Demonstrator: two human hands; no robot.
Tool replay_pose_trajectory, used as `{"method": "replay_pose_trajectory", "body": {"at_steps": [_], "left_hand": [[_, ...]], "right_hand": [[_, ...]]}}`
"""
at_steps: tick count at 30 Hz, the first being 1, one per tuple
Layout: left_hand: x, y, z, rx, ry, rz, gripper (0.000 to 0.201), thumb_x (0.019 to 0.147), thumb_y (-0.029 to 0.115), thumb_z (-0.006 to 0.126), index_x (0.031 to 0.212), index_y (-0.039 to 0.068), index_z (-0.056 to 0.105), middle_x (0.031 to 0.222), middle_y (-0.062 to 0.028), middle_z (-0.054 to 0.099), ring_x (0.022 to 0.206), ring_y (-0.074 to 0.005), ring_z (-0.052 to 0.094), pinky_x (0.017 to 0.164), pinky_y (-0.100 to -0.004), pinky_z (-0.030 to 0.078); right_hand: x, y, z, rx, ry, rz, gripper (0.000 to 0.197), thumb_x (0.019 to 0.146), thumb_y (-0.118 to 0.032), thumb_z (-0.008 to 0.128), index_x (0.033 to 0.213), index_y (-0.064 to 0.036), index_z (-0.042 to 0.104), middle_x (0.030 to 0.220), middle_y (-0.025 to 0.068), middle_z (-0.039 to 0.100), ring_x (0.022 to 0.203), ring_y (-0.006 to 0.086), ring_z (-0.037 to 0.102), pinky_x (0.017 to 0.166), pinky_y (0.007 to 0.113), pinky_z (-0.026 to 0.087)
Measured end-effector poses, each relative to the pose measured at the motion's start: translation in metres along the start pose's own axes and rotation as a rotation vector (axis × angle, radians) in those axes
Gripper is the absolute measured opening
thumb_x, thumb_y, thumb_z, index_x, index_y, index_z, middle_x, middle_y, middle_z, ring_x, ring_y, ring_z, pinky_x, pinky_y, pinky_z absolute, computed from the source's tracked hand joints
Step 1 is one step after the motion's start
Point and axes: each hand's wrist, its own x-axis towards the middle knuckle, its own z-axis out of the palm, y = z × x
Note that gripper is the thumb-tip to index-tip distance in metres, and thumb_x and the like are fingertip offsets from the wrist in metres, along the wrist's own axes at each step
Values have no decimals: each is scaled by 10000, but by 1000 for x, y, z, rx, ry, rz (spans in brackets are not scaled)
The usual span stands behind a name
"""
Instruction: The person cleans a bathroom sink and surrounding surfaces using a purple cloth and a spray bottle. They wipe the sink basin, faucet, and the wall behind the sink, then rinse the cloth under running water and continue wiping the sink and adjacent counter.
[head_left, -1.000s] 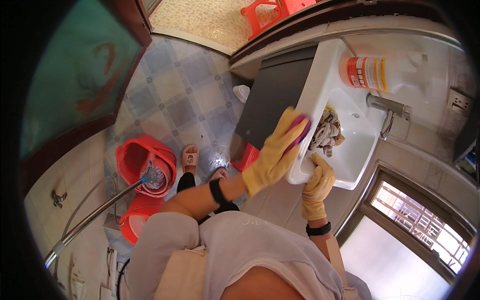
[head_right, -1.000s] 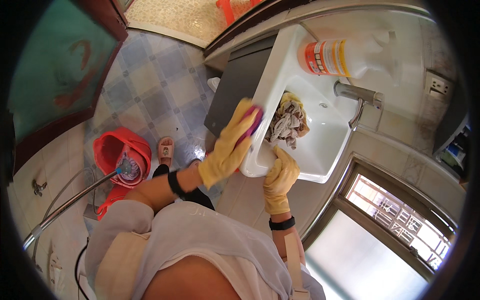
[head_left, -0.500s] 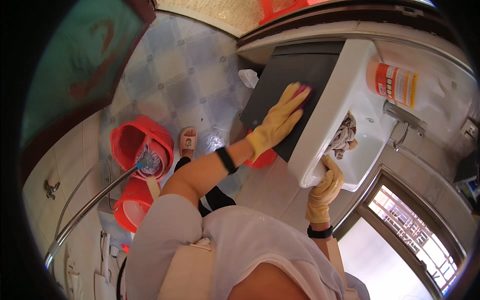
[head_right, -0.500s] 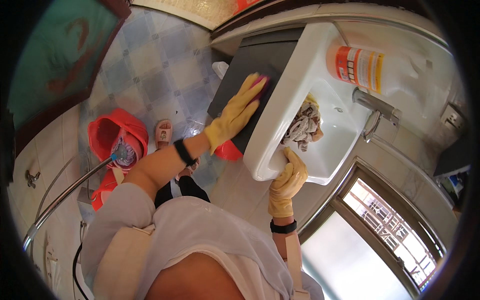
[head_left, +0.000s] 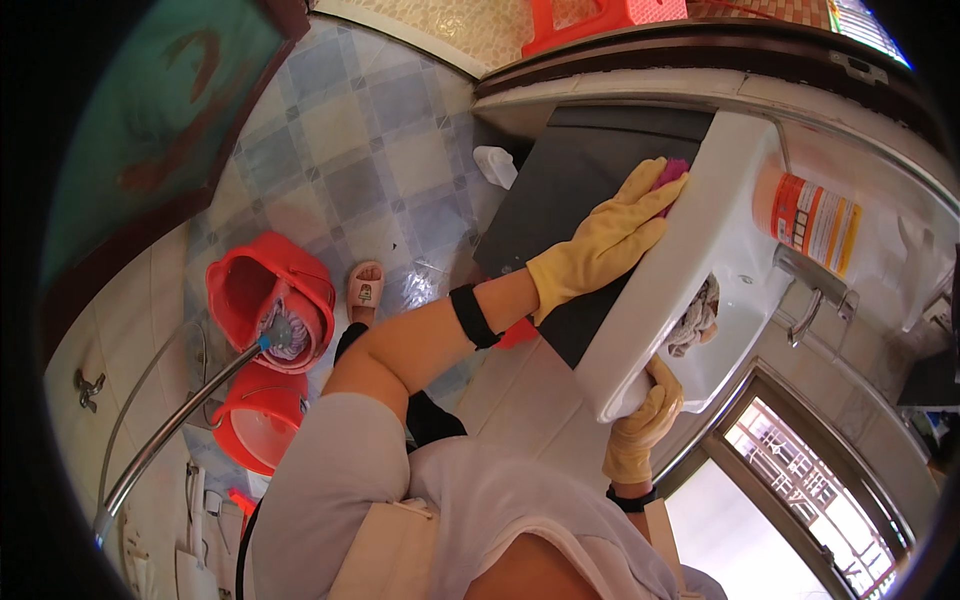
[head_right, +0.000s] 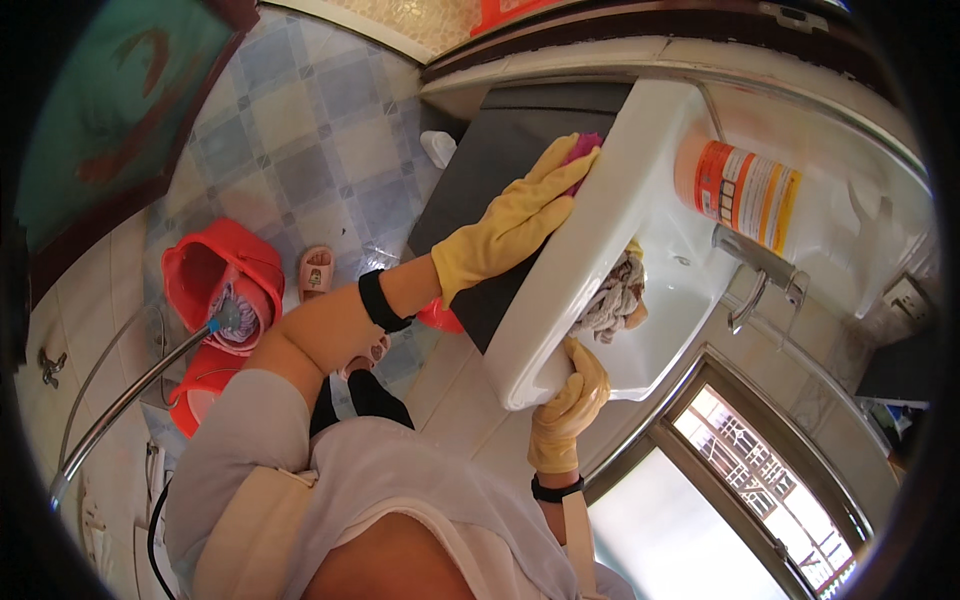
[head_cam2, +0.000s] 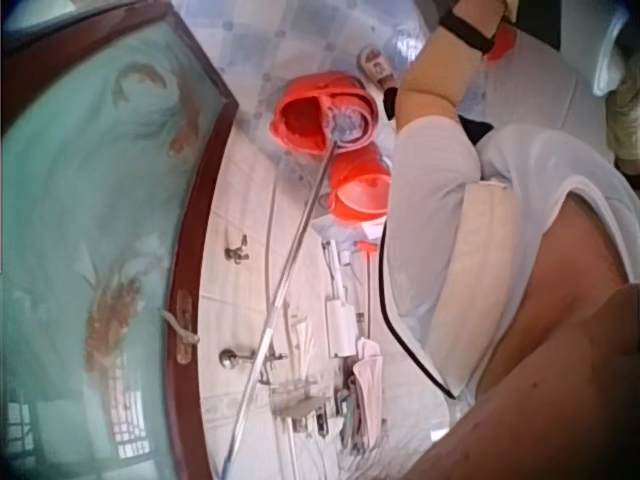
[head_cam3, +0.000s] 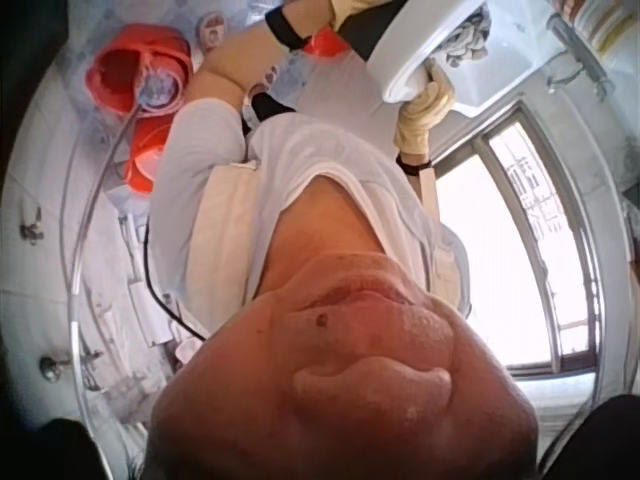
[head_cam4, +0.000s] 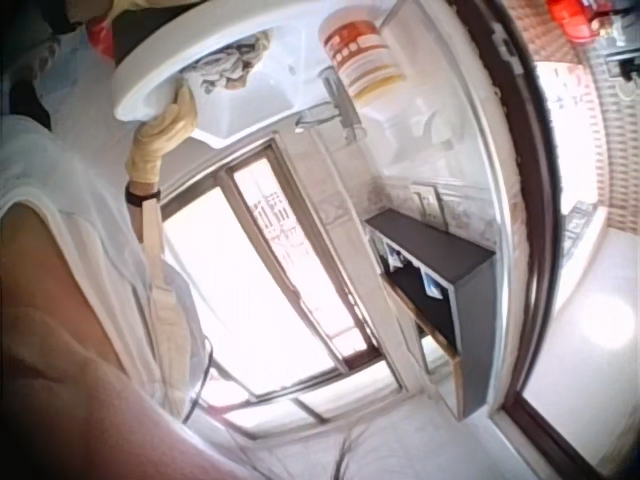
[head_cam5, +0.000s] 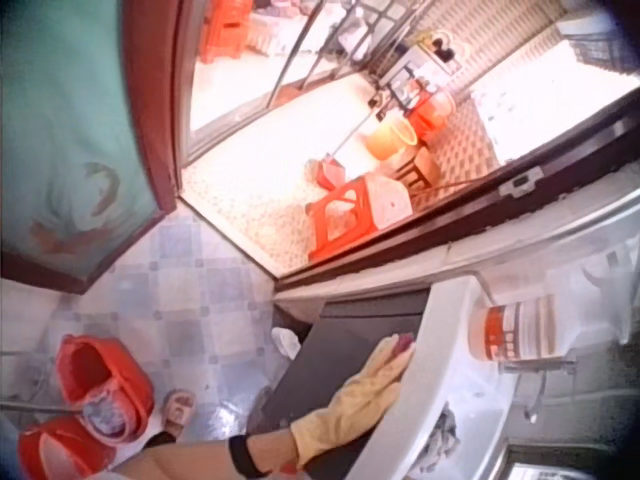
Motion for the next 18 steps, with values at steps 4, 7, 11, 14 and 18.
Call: {"method": "replay_pose_trajectory", "body": {"at_steps": [4, 7, 11, 14, 18], "left_hand": [[-16, -105, -14, 180, 221, -131, 512, 996, 182, 455, 1482, 54, 357, 1545, -230, 296, 1449, -355, 265, 1174, -362, 236], [-64, -184, -35, 136, 246, -530, 529, 1009, 210, 440, 1505, 66, 326, 1562, -192, 297, 1467, -294, 251, 1180, -343, 213], [-25, -101, -32, -324, 434, -874, 505, 978, 195, 527, 1455, 64, 424, 1482, -136, 439, 1361, -234, 413, 1129, -320, 303], [31, -65, -10, -394, 583, -259, 493, 936, 148, 622, 1403, 56, 496, 1386, -102, 542, 1257, -198, 504, 1076, -295, 368], [76, -36, 1, -26, 369, 51, 408, 877, 94, 664, 1279, 60, 604, 1311, -182, 592, 1193, -345, 568, 1027, -350, 429]], "right_hand": [[1, -9, -3, -16, -18, 14, 348, 1012, -202, 337, 1106, -12, 613, 1094, 162, 669, 975, 321, 617, 905, 426, 458], [3, -8, -3, -18, -20, -3, 356, 1012, -219, 337, 1103, -10, 609, 1099, 168, 666, 979, 326, 615, 905, 427, 457], [-1, 1, -1, -13, -14, 9, 370, 1013, -243, 334, 1088, -8, 611, 1087, 172, 667, 973, 337, 618, 904, 434, 457], [4, 0, -2, 26, -28, -18, 384, 1019, -262, 330, 1084, -13, 614, 1082, 177, 668, 969, 344, 620, 901, 441, 456], [2, 0, -1, 44, -33, 18, 403, 1028, -295, 327, 1091, -18, 613, 1083, 181, 668, 972, 347, 621, 895, 443, 456]]}}
